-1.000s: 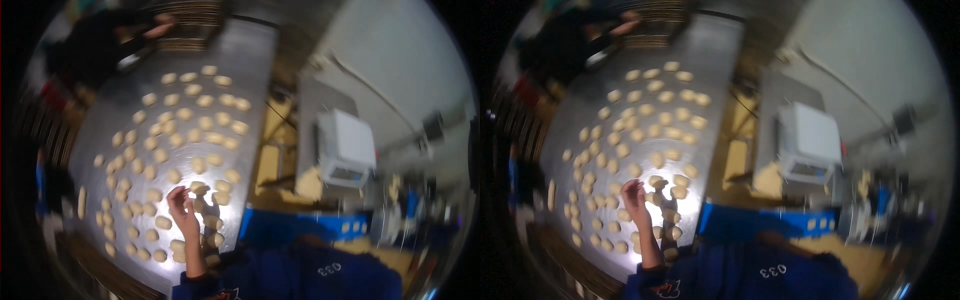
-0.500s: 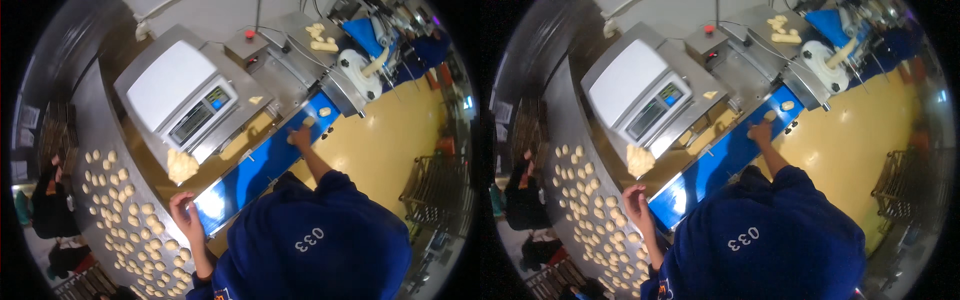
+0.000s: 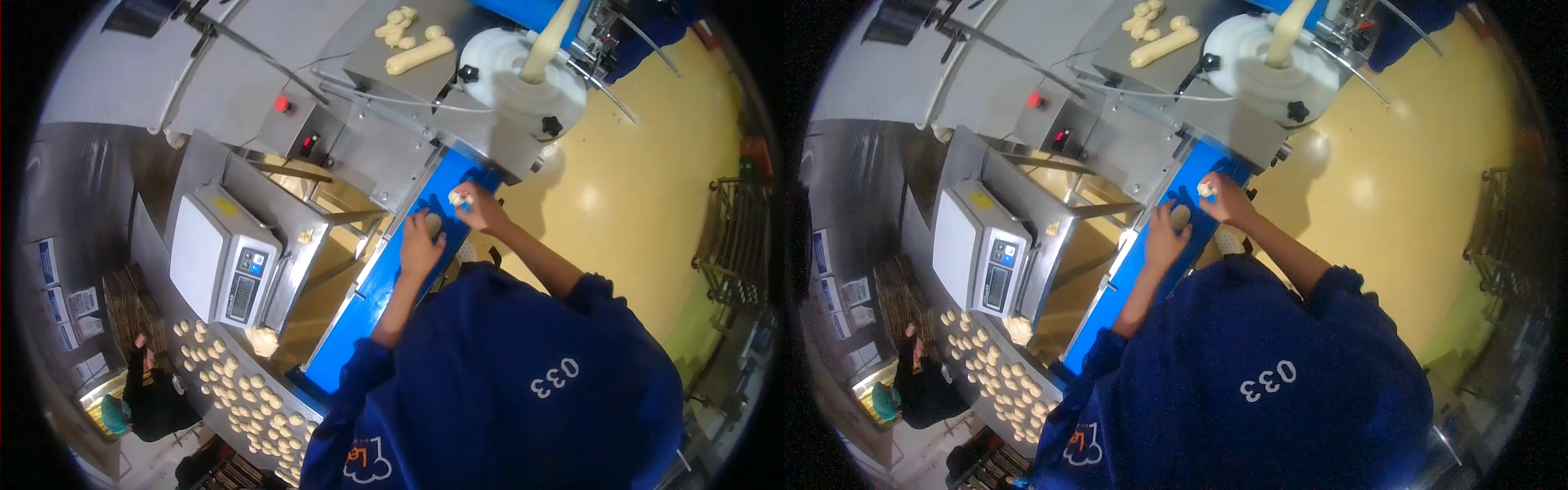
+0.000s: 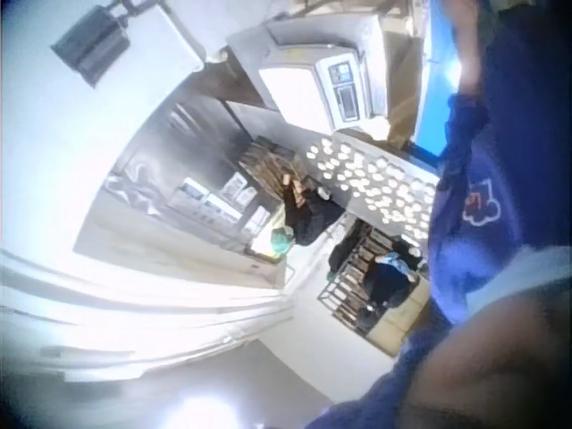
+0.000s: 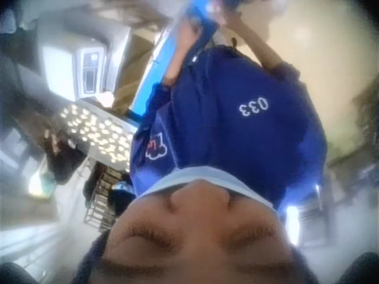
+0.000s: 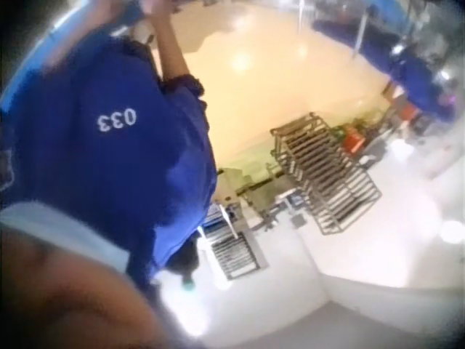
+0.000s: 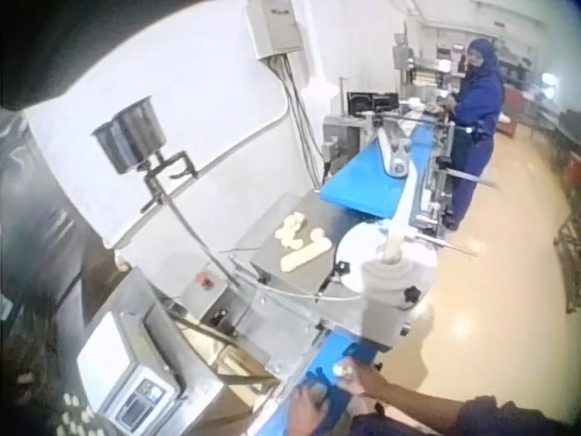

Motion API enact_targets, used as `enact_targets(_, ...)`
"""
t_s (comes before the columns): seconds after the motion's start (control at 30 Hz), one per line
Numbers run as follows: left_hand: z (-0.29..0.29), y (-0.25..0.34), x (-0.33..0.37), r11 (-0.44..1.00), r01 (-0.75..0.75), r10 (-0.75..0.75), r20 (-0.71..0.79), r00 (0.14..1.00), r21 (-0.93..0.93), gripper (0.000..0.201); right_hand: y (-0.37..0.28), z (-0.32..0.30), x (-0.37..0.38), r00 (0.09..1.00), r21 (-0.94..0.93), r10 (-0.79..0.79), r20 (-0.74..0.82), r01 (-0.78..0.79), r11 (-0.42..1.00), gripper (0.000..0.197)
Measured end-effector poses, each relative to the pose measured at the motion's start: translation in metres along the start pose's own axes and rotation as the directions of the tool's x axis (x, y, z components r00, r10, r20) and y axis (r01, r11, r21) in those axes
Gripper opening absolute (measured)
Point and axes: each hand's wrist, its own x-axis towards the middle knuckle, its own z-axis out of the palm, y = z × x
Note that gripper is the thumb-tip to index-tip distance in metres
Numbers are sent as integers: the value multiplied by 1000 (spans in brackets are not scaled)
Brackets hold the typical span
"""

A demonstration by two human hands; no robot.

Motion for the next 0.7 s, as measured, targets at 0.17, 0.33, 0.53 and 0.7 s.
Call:
enact_targets(0.17,38,-31,18,942,-87,37,155,987,324,54,-3,-1,14,997,-422,-42,69,67,904,36)
enact_targets(0.33,25,-64,16,704,481,-512,95,853,-523,38,1,-21,-9,943,305,310,122,-333,892,21)
enact_targets(0.53,43,-6,77,559,482,-302,376,876,-674,38,11,-74,-83,640,693,303,706,-714,-106,31)
enact_targets(0.7,79,48,117,985,9,-17,45,999,171,55,7,-98,-90,732,763,307,609,-646,25,37)
